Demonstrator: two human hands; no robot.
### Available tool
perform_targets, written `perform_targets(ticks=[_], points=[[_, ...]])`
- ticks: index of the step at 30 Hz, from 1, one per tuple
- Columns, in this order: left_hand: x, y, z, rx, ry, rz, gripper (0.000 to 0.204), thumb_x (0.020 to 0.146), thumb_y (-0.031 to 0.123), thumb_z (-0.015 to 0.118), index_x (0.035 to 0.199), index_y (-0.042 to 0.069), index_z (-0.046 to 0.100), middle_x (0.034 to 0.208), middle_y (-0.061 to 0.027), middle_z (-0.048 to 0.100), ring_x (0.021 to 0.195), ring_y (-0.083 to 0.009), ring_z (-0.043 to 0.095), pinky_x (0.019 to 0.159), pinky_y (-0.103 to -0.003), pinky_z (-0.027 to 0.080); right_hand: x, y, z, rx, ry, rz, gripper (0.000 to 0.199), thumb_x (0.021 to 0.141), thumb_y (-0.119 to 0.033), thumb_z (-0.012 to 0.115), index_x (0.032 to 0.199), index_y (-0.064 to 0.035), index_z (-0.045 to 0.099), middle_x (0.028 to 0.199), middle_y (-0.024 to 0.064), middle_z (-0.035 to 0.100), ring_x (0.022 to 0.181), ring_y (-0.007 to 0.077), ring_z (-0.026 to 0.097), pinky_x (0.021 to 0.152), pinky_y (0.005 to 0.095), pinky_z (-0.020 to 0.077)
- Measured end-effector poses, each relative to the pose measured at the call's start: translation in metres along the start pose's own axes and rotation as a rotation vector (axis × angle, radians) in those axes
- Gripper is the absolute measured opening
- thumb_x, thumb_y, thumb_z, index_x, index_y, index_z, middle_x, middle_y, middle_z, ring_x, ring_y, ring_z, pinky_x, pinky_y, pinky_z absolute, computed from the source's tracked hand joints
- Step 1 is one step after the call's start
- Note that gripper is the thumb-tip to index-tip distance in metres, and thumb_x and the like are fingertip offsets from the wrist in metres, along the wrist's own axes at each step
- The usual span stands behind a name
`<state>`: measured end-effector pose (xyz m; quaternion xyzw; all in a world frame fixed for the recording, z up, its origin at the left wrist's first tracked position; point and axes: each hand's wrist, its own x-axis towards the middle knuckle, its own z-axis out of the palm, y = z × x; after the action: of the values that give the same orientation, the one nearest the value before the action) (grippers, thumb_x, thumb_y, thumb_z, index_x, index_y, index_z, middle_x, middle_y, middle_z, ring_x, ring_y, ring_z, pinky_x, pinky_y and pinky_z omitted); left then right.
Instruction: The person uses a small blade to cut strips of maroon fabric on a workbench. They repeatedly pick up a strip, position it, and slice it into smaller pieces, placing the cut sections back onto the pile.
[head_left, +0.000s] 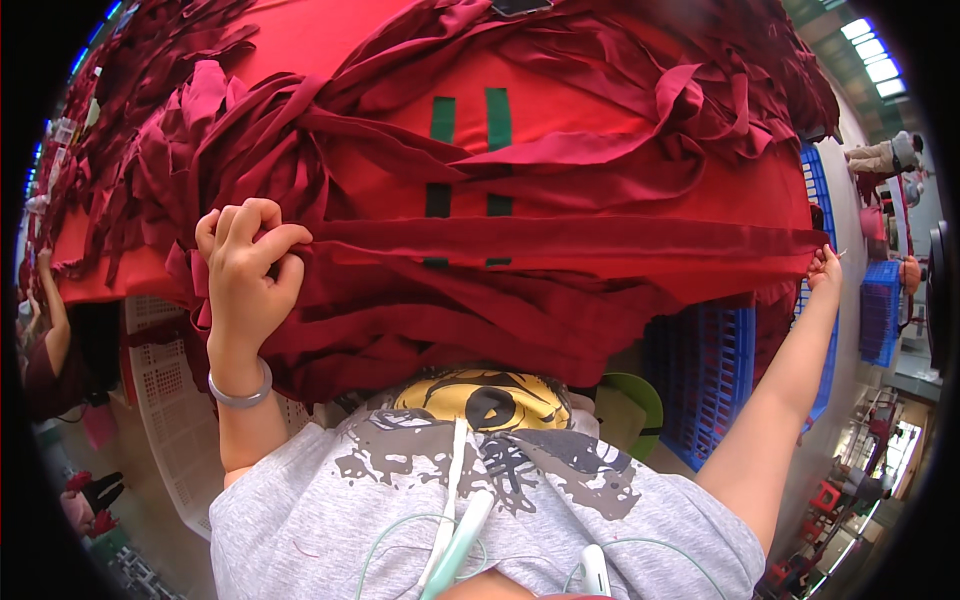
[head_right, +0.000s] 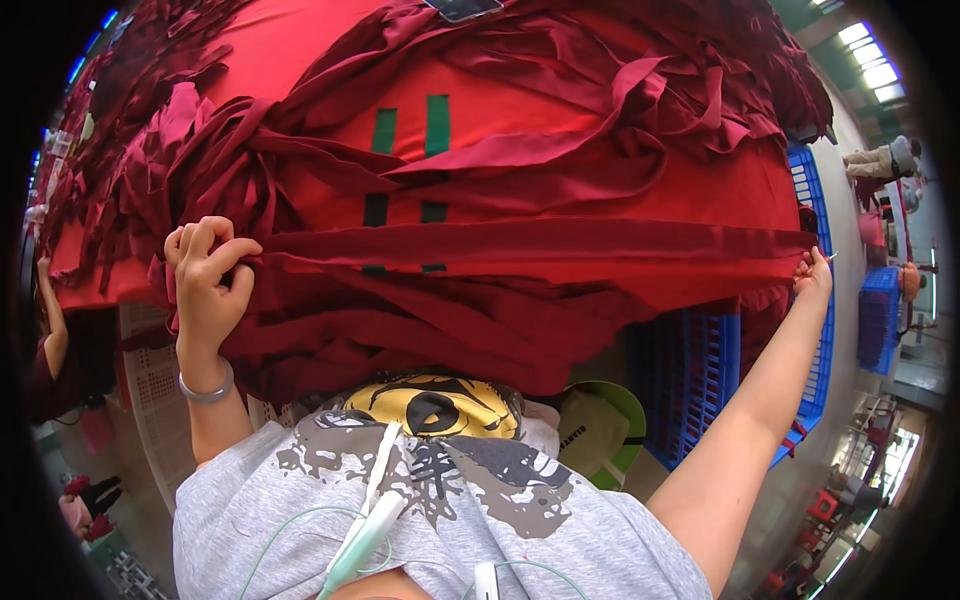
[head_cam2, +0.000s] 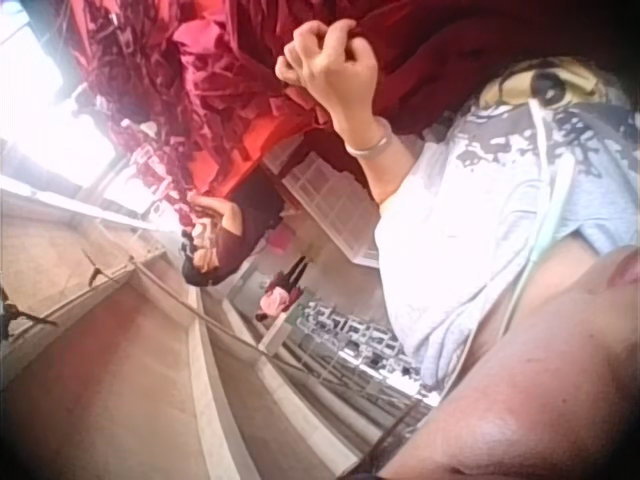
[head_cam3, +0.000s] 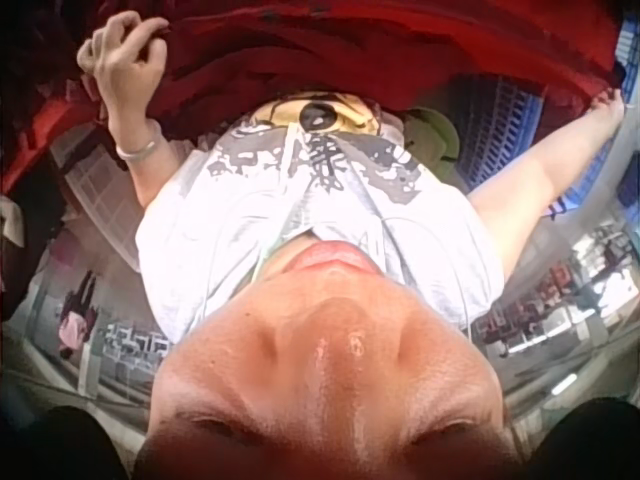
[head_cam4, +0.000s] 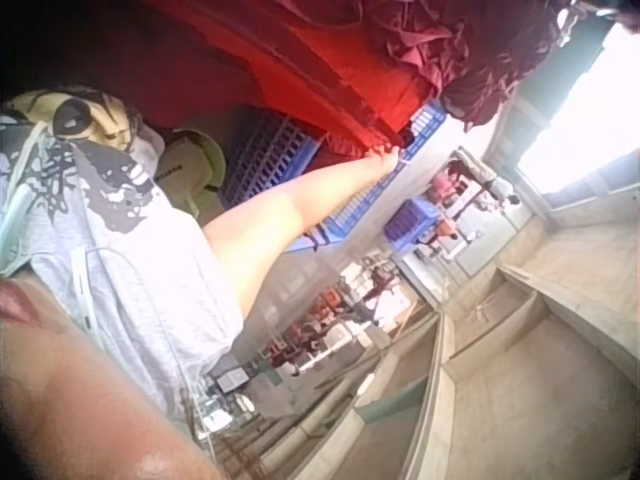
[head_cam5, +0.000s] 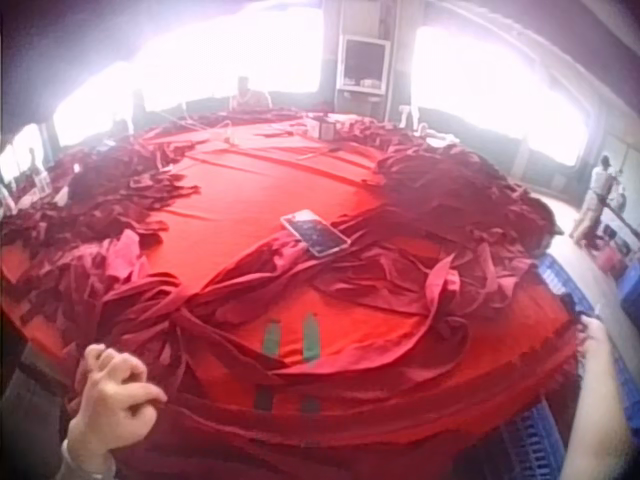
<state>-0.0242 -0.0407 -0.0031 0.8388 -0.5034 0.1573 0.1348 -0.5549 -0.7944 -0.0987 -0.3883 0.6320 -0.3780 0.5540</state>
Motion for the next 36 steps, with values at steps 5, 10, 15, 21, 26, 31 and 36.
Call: perform_targets(ticks=[5,10,15,21,26,31,36], points=[[-0.003,0.019,0.008,0.236,0.085,-0.092,0.015,0.079,0.018,0.067,0.093,0.016,0.071,0.111,0.0007,0.059,0.107,-0.0230,0.052,0.106,-0.059,0.020,-0.001,-0.010,-0.003,-0.293,0.405,-0.135,0.034,0.094,-0.030,0.051,0.125,-0.0145,0.054,0.095,0.0069,0.068,0.055,0.0194,0.058,0.047,0.0341,0.0435],[-0.016,0.077,0.022,-0.123,0.021,0.080,0.039,0.084,0.020,0.064,0.123,0.011,0.065,0.136,-0.0059,0.055,0.132,-0.0279,0.044,0.114,-0.047,0.020,-0.115,0.014,0.085,-0.759,0.186,-0.807,0.030,0.093,-0.023,0.057,0.113,-0.0015,0.066,0.083,0.0076,0.069,0.060,0.0139,0.061,0.050,0.0243,0.0461],[-0.007,0.092,0.057,-0.251,-0.271,0.126,0.054,0.085,0.025,0.066,0.135,0.008,0.053,0.144,-0.0105,0.048,0.136,-0.0347,0.039,0.108,-0.052,0.032,-0.272,0.033,0.143,-1.193,0.121,-0.883,0.054,0.096,-0.036,0.050,0.132,0.0049,0.051,0.121,0.0302,0.057,0.114,0.0418,0.056,0.096,0.0447,0.0440],[-0.005,0.099,0.062,-0.222,-0.246,0.172,0.055,0.082,0.027,0.068,0.132,0.008,0.055,0.142,-0.0089,0.049,0.133,-0.0354,0.041,0.104,-0.053,0.035,-0.459,0.094,0.242,-0.776,-0.469,-1.117,0.043,0.093,-0.004,0.050,0.135,0.0049,0.047,0.107,0.0232,0.055,0.099,0.0366,0.057,0.088,0.0407,0.0453],[-0.011,0.102,0.064,-0.231,-0.182,0.170,0.054,0.082,0.028,0.069,0.131,0.011,0.056,0.142,-0.0067,0.049,0.132,-0.0329,0.042,0.103,-0.051,0.037,-0.512,0.108,0.313,-0.327,-1.372,-0.404,0.029,0.092,0.000,0.056,0.120,0.0039,0.062,0.100,0.0061,0.068,0.090,0.0118,0.062,0.080,0.0258,0.0488],[-0.013,0.095,0.067,-0.319,-0.187,0.136,0.056,0.082,0.028,0.069,0.134,0.014,0.054,0.143,-0.0065,0.048,0.133,-0.0336,0.041,0.104,-0.053,0.036,-0.493,0.109,0.342,-0.562,-0.748,-1.030,0.027,0.089,-0.004,0.055,0.114,0.0045,0.061,0.107,0.0213,0.066,0.100,0.0338,0.065,0.086,0.0385,0.0501],[-0.014,0.095,0.069,-0.305,-0.154,0.112,0.056,0.081,0.031,0.070,0.134,0.022,0.055,0.140,-0.0053,0.048,0.132,-0.0328,0.041,0.104,-0.053,0.036,-0.533,0.115,0.309,-0.828,-0.777,-1.257,0.034,0.088,-0.011,0.060,0.121,-0.0025,0.058,0.091,0.0141,0.065,0.078,0.0316,0.066,0.066,0.0411,0.0521]])
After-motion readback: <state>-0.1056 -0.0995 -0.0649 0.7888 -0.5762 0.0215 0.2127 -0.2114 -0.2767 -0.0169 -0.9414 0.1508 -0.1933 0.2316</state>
